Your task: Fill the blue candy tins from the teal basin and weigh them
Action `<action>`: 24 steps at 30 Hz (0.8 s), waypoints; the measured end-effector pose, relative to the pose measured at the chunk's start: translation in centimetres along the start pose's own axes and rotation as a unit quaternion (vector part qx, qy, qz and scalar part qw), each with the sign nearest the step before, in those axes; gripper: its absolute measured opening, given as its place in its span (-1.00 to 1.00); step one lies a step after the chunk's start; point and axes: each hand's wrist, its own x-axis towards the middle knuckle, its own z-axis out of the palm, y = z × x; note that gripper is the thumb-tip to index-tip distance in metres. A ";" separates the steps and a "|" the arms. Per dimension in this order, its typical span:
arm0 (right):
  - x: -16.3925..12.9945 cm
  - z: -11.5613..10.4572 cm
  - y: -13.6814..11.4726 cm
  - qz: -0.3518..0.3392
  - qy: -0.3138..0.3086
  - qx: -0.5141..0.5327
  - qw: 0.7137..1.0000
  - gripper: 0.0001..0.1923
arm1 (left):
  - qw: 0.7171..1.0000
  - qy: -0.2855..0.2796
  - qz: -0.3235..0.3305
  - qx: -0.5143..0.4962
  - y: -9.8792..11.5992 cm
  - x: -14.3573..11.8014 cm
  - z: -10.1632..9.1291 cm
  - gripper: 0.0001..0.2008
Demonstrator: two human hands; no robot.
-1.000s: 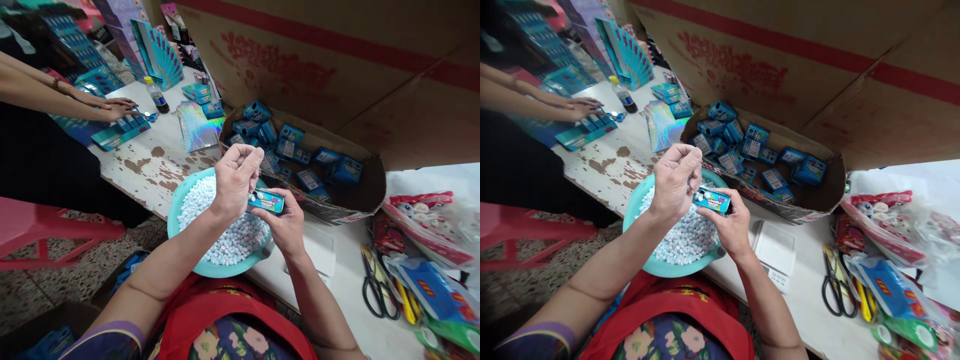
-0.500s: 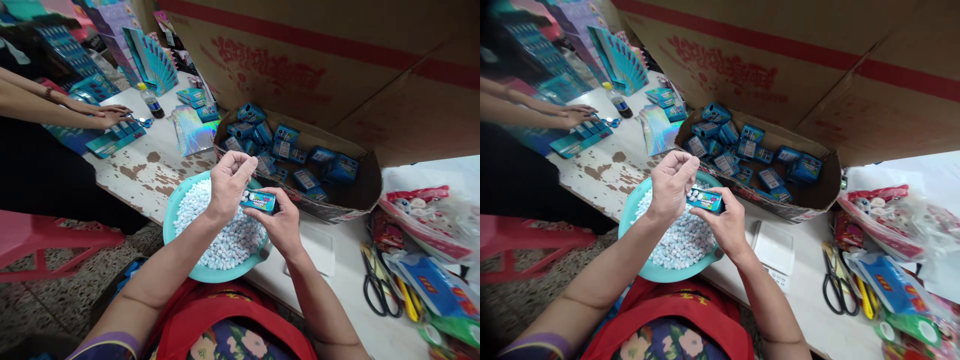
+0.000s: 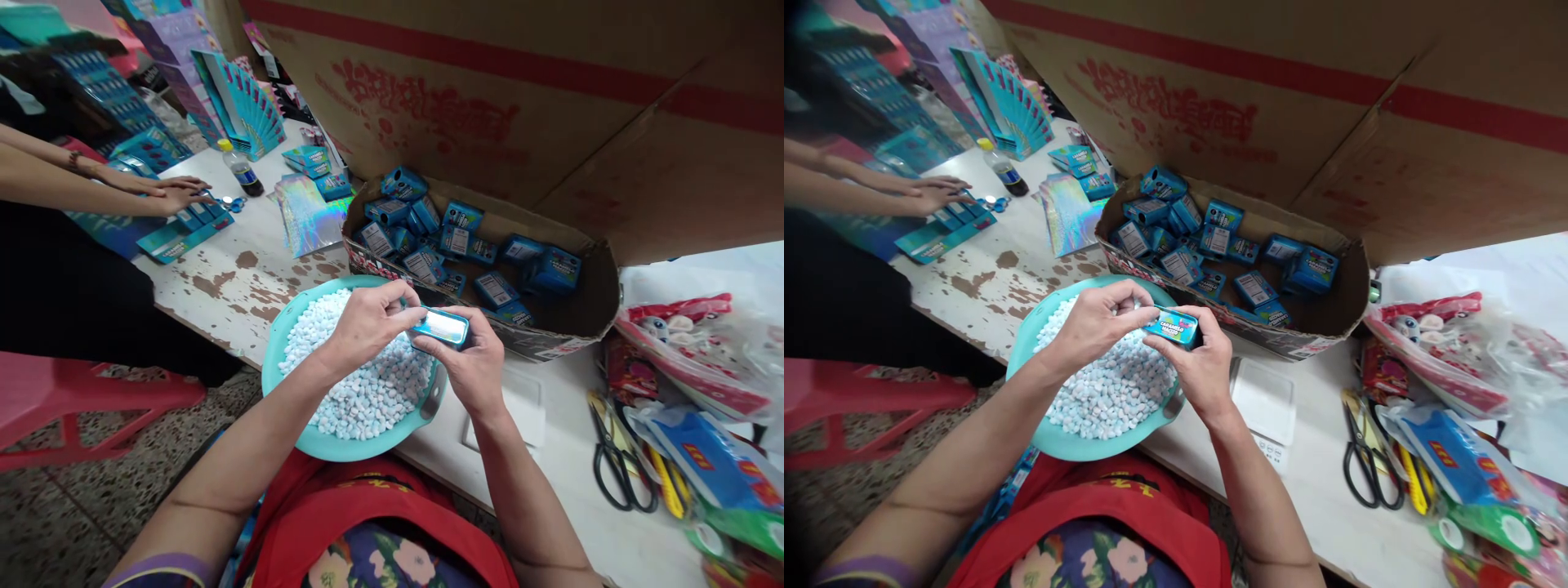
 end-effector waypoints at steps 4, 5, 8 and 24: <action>-0.2 -0.1 0.5 0.001 -0.006 0.005 1.000 -0.58 | 0.998 0.050 -0.023 -0.004 -0.8 -0.2 0.2 -0.86; -0.2 -0.1 0.6 0.003 -0.007 0.003 1.000 -0.57 | 0.997 0.065 -0.034 -0.010 -1.0 -0.3 0.2 -0.86; -0.2 -0.1 0.6 0.014 0.000 -0.012 1.000 -0.56 | 0.994 0.080 -0.063 -0.048 -1.7 -0.7 0.4 -0.77; -2.1 -5.0 3.0 0.061 0.067 0.161 0.983 -0.50 | 0.968 0.131 -0.117 -0.182 -4.9 -2.4 0.9 -0.77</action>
